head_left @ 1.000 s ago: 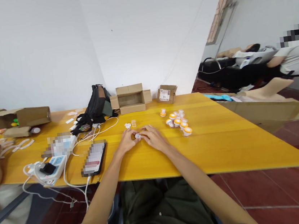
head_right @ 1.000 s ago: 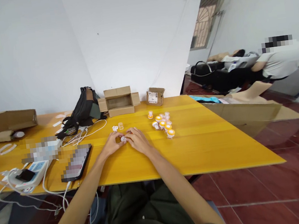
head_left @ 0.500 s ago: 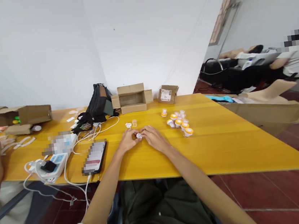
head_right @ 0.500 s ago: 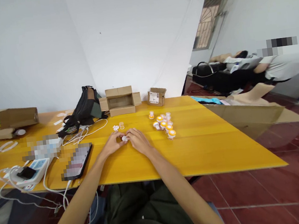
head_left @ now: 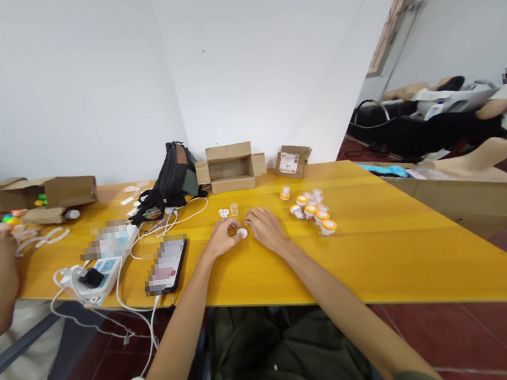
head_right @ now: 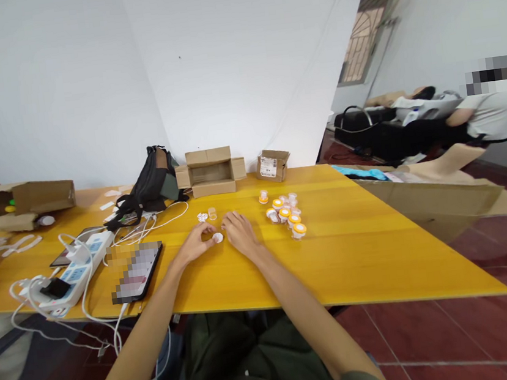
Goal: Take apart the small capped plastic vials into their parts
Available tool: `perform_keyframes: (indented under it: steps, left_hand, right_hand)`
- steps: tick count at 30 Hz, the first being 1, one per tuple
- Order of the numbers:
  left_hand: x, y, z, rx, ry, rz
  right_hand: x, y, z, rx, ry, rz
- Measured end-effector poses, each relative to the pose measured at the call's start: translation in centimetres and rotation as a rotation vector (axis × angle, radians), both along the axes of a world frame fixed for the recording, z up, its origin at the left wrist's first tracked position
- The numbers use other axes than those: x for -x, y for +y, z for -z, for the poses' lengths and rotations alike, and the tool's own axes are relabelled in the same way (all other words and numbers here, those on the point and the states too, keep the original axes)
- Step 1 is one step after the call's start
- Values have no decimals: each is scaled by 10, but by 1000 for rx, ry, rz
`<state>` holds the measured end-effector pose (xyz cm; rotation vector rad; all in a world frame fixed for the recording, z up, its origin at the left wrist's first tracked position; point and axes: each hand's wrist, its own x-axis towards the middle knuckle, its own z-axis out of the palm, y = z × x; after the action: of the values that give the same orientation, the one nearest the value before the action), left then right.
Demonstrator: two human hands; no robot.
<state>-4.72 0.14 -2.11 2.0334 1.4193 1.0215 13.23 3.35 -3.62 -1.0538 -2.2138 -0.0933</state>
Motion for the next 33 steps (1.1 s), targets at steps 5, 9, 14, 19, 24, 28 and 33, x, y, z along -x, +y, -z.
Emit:
perform_keyframes:
  steps: [5, 9, 14, 19, 24, 28, 33]
  left_hand:
    - [1, -3, -4, -10, 33, 37]
    - [1, -6, -8, -30, 78, 40]
    - [3, -5, -8, -4, 69, 70]
    - [6, -3, -4, 16, 78, 68]
    - [8, -3, -4, 2, 100, 84]
    - [6, -5, -8, -40, 90, 97]
    - [5, -6, -9, -62, 105, 118]
  right_hand:
    - [-12, -8, 2, 42, 51, -76]
    - [-14, -11, -1, 78, 94, -70]
    - [-12, -20, -9, 129, 65, -100]
    - [-11, -31, -16, 202, -32, -138]
    - [-10, -33, -19, 231, -41, -138]
    - [-9, -31, -16, 206, -17, -154]
    - [-9, -26, -10, 184, 21, -155]
